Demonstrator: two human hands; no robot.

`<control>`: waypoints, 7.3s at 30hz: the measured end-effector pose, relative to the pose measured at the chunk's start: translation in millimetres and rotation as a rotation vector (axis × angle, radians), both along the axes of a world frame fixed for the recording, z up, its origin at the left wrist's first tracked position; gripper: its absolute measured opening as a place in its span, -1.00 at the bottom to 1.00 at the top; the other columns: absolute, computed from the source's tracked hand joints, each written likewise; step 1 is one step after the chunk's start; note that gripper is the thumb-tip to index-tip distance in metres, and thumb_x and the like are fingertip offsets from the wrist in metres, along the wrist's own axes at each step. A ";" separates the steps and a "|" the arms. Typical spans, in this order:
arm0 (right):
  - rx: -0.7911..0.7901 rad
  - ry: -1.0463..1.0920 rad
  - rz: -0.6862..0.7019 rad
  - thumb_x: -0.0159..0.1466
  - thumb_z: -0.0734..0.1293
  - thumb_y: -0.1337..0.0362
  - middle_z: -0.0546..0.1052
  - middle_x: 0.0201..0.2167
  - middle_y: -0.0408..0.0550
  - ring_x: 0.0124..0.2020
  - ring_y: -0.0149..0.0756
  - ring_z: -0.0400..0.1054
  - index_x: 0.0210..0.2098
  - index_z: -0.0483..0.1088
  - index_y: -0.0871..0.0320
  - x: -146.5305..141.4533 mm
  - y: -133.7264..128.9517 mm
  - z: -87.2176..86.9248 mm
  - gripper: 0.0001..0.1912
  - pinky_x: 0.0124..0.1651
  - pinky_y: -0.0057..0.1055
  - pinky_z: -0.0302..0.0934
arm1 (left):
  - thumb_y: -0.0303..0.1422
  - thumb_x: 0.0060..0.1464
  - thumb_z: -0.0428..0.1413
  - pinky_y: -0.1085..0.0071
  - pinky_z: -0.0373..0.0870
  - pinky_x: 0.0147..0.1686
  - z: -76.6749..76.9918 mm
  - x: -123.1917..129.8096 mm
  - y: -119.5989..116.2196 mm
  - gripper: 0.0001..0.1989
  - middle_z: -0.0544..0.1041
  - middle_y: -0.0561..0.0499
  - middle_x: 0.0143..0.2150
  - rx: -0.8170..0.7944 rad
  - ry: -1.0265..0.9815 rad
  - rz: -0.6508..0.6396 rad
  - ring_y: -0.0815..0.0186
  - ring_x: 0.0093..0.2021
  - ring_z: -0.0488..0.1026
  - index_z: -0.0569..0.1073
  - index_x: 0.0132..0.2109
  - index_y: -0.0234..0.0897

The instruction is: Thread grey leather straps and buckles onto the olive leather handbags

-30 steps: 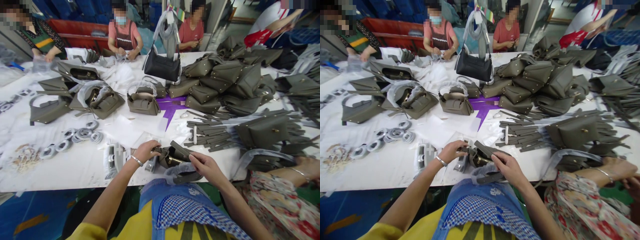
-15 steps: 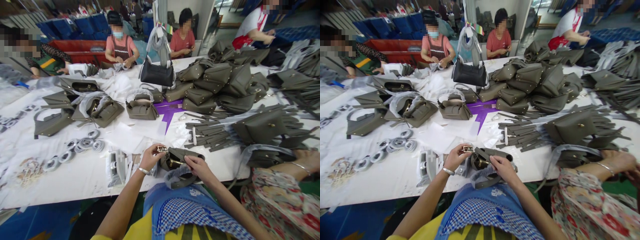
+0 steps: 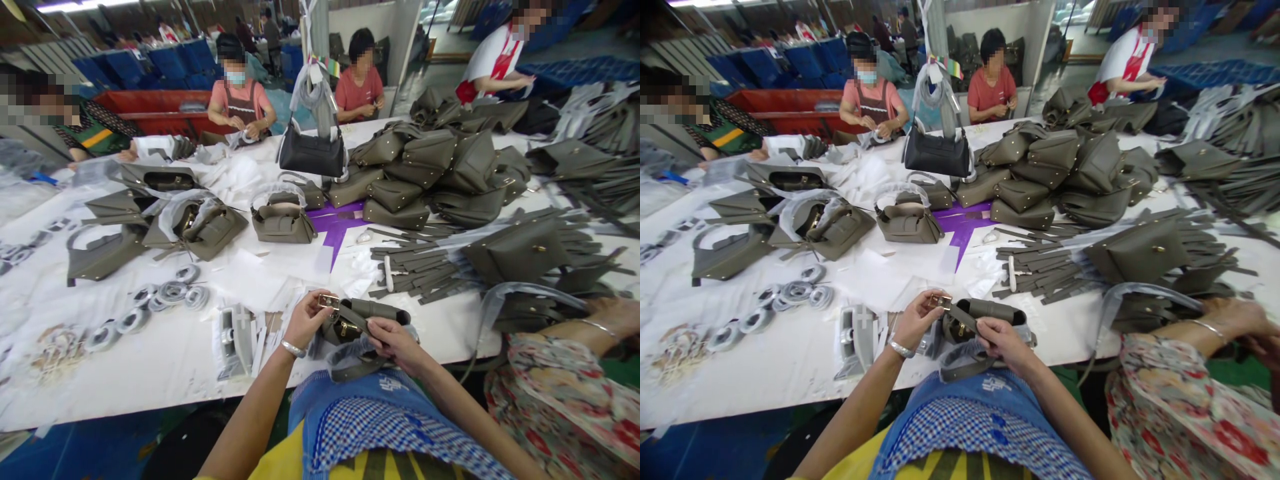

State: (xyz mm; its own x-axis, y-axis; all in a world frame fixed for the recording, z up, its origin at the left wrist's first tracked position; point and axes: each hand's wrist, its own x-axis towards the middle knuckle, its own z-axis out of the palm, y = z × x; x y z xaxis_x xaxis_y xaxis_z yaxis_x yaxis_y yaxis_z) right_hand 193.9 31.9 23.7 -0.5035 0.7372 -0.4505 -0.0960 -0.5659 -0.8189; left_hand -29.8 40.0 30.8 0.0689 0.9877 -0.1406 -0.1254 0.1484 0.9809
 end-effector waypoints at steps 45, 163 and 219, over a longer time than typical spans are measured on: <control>0.211 0.319 -0.856 0.37 0.05 0.09 0.55 -0.17 -0.06 -0.01 -0.33 0.37 -0.29 0.43 0.11 20.5 93.1 66.2 -0.61 0.16 -0.23 0.18 | -0.07 0.04 0.03 0.49 0.27 -0.41 -4.2 35.3 21.5 -0.64 0.54 0.06 -0.46 0.046 0.566 -0.434 0.33 -0.41 0.45 0.50 -0.33 -0.28; 1.258 -1.099 0.414 0.19 0.33 0.29 0.50 -0.13 0.04 -0.03 -0.15 0.30 0.01 0.30 0.14 -53.6 22.2 49.3 -0.62 0.28 0.03 -0.32 | -0.14 0.01 0.12 0.38 0.36 -0.25 -41.1 -5.9 11.3 -0.72 0.53 0.03 -0.41 -0.058 0.280 -0.117 0.27 -0.35 0.46 0.42 -0.27 -0.29; 0.225 0.083 -0.168 0.03 0.45 0.11 0.56 -0.24 -0.04 -0.21 -0.30 0.43 -0.09 0.42 0.20 -45.1 50.0 -32.3 -0.51 -0.08 -0.32 0.28 | -0.21 -0.11 0.26 0.46 0.41 -0.30 -63.2 -15.6 -7.2 -0.68 0.55 -0.03 -0.33 -0.509 -0.371 0.122 0.38 -0.38 0.49 0.44 -0.26 -0.34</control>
